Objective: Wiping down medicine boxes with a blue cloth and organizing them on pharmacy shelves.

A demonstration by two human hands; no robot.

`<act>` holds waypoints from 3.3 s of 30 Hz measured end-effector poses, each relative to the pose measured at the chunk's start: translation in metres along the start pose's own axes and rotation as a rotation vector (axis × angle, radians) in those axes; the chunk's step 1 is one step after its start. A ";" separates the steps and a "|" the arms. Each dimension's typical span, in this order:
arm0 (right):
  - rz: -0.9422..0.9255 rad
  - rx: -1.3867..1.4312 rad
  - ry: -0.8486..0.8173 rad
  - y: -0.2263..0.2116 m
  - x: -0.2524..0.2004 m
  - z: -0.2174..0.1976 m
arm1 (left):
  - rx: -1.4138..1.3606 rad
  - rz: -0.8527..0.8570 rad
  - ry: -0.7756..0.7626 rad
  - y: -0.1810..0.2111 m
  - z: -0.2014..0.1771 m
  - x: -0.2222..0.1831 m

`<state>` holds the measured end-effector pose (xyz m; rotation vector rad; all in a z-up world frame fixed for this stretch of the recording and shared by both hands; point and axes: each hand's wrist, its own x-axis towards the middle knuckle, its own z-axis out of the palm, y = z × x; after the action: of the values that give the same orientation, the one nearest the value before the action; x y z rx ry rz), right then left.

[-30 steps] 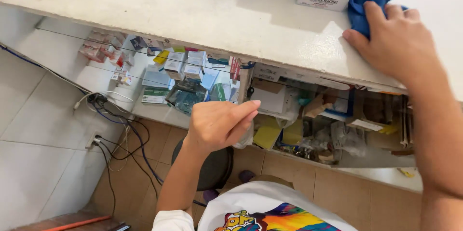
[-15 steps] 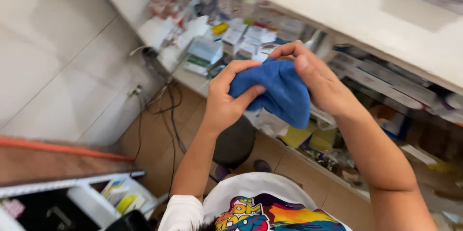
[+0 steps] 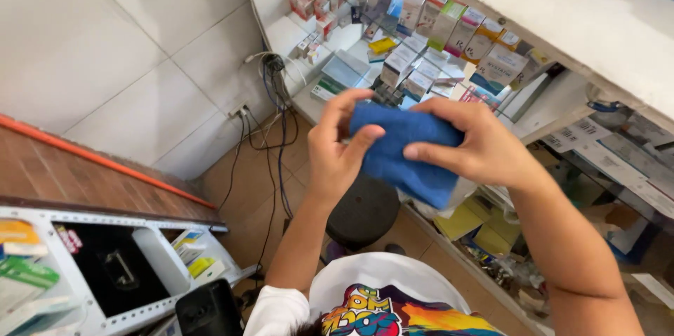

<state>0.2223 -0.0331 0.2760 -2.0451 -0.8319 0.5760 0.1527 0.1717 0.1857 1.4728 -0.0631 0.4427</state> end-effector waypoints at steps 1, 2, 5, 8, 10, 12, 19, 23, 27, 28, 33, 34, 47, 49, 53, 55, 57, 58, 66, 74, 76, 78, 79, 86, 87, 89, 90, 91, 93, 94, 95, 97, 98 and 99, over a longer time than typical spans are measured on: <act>0.002 -0.010 0.014 0.001 0.001 0.003 | -0.009 0.010 -0.011 -0.008 -0.001 0.001; -0.005 -0.090 0.235 0.002 0.003 0.005 | 0.047 0.040 0.109 -0.016 -0.002 0.003; -0.160 -0.252 0.589 0.004 0.010 0.017 | -0.176 0.010 0.009 -0.002 0.010 0.009; -0.230 -0.357 0.551 0.017 0.013 0.043 | -0.465 0.021 -0.116 0.010 0.030 0.023; -0.144 -0.372 0.406 0.017 0.014 0.053 | -0.488 0.103 -0.040 -0.003 0.037 0.031; -0.120 -0.235 0.264 0.005 0.016 0.051 | -0.682 0.109 0.176 -0.034 0.037 0.036; -0.081 -0.108 0.190 -0.012 0.030 -0.034 | -0.952 0.264 0.049 -0.059 0.060 0.143; 0.032 -0.308 0.026 -0.005 0.050 -0.095 | -0.378 0.413 0.180 -0.110 0.076 0.288; -0.238 -0.521 0.148 0.002 0.081 -0.151 | 0.304 0.488 0.316 -0.183 0.087 0.413; -0.273 -0.539 0.152 0.002 0.087 -0.162 | 0.308 0.521 0.338 -0.194 0.093 0.416; -0.483 -0.658 0.146 0.008 0.122 -0.202 | 0.459 0.471 0.212 -0.187 0.110 0.427; -0.517 -0.672 0.160 0.010 0.130 -0.207 | 0.469 0.505 0.227 -0.173 0.113 0.425; -0.753 -0.914 0.427 0.032 0.173 -0.259 | 0.691 0.339 0.307 -0.126 0.123 0.389; -0.766 -0.917 0.488 0.034 0.173 -0.265 | 0.662 0.300 0.351 -0.102 0.131 0.371; -0.712 -0.914 0.628 0.037 0.171 -0.262 | 0.529 0.511 0.417 -0.073 0.149 0.321; -0.710 -0.942 0.649 0.034 0.163 -0.246 | 0.547 0.480 0.421 -0.069 0.154 0.287; -0.871 -0.685 0.310 0.023 0.152 -0.223 | 0.536 0.570 0.398 -0.069 0.156 0.250; -0.866 -0.675 0.300 0.019 0.146 -0.217 | 0.541 0.555 0.400 -0.067 0.153 0.233; -0.809 -0.330 0.130 0.035 0.112 -0.136 | -0.734 0.074 0.199 -0.101 0.154 0.099; -1.267 -0.656 -0.043 0.044 0.082 -0.098 | -1.332 0.145 0.202 -0.068 0.123 0.060; -1.281 -0.709 -0.109 0.048 0.079 -0.098 | -1.384 0.099 0.171 -0.074 0.129 0.044; -1.184 -0.659 -0.097 0.050 0.080 -0.103 | -1.378 -0.140 0.200 -0.073 0.145 0.034; -1.159 -0.658 -0.099 0.049 0.076 -0.101 | -1.390 -0.164 0.200 -0.081 0.147 0.026; -1.260 -0.882 -0.053 0.051 0.053 -0.084 | -1.417 -0.131 0.136 -0.098 0.119 0.031; -1.345 -0.882 -0.152 0.053 0.047 -0.078 | -1.471 0.000 0.089 -0.094 0.107 0.037; -1.319 -0.901 -0.243 0.056 0.044 -0.079 | -1.386 -0.087 0.200 -0.065 0.097 0.048; -1.295 -0.915 -0.337 0.059 0.042 -0.079 | -1.293 -0.164 0.317 -0.051 0.092 0.053; -1.288 -0.918 -0.330 0.054 0.043 -0.083 | -1.292 -0.170 0.308 -0.059 0.090 0.052; -1.176 -0.821 -0.207 0.045 0.042 -0.091 | -1.018 -0.142 0.277 -0.077 0.089 0.044; -1.163 -0.822 -0.207 0.043 0.040 -0.091 | -1.024 -0.152 0.272 -0.081 0.090 0.045; -1.149 -0.814 -0.169 0.041 0.038 -0.092 | -1.058 -0.158 0.268 -0.085 0.093 0.044; -1.121 -0.810 -0.129 0.043 0.032 -0.092 | -1.098 -0.174 0.259 -0.089 0.097 0.044; -1.161 -0.828 -0.119 0.047 0.028 -0.091 | -1.129 -0.196 0.225 -0.090 0.099 0.045; -1.199 -0.848 -0.103 0.050 0.025 -0.089 | -1.159 -0.220 0.187 -0.089 0.099 0.048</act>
<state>0.3147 -0.0833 0.2811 -1.6897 -2.3578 -0.4357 0.2477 0.0843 0.1275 0.2903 -0.0008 0.2705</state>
